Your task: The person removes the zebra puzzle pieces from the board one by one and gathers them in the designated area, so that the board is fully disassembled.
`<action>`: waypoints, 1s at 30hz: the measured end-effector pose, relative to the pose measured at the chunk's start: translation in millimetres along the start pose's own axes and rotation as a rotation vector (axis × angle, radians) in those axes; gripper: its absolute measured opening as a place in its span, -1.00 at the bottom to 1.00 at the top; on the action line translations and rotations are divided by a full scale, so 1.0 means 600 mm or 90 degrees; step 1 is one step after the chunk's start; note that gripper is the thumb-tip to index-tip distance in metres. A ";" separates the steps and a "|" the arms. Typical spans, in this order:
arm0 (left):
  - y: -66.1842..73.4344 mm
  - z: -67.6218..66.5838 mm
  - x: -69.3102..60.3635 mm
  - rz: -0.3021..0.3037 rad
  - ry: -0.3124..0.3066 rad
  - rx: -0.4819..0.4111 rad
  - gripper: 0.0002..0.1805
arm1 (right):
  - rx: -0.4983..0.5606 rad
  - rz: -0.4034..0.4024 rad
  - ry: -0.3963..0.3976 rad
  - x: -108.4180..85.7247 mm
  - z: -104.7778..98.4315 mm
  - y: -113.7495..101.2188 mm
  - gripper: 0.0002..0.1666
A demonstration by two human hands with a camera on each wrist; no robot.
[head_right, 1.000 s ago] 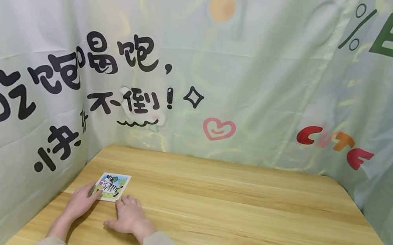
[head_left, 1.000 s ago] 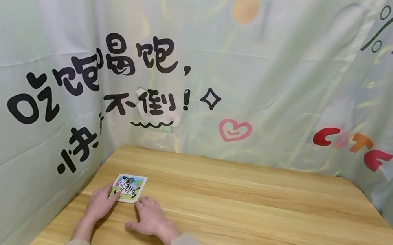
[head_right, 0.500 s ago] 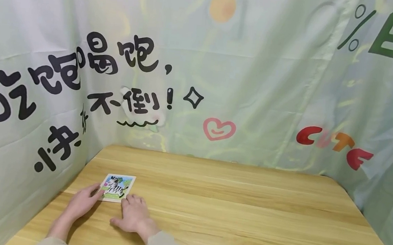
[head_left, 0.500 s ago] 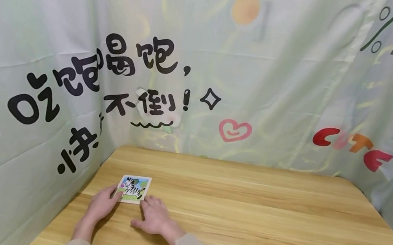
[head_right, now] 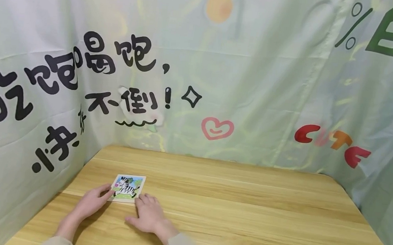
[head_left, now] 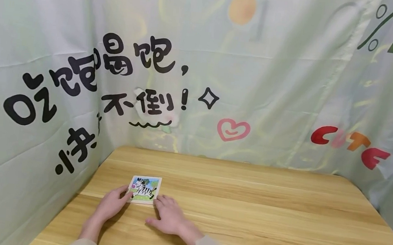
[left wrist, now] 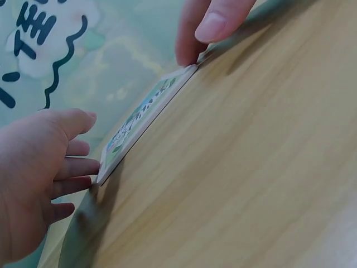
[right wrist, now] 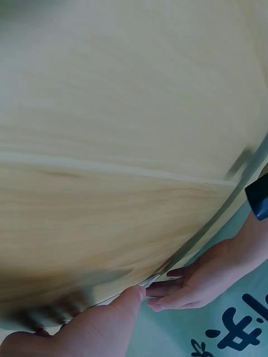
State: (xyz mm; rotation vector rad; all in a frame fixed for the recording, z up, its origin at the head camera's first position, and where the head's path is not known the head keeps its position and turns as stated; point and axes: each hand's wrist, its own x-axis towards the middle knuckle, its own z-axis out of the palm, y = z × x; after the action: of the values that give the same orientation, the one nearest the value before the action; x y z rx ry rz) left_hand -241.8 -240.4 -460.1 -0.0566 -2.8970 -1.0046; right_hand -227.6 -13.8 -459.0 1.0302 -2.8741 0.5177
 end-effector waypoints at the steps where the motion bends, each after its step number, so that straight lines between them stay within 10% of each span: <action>1: 0.002 0.003 0.000 0.000 -0.004 -0.005 -0.41 | 0.004 -0.002 0.003 -0.004 -0.001 0.005 -0.19; 30: 0.107 0.079 0.003 0.140 -0.135 -0.071 -0.34 | 0.241 0.058 0.036 -0.118 -0.060 0.127 -0.18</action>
State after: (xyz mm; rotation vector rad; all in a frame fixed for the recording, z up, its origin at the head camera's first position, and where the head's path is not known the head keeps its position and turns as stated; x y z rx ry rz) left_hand -242.7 -160.9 -457.4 -0.5070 -2.9279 -1.1812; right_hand -222.7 96.3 -458.4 0.9035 -2.8451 1.1124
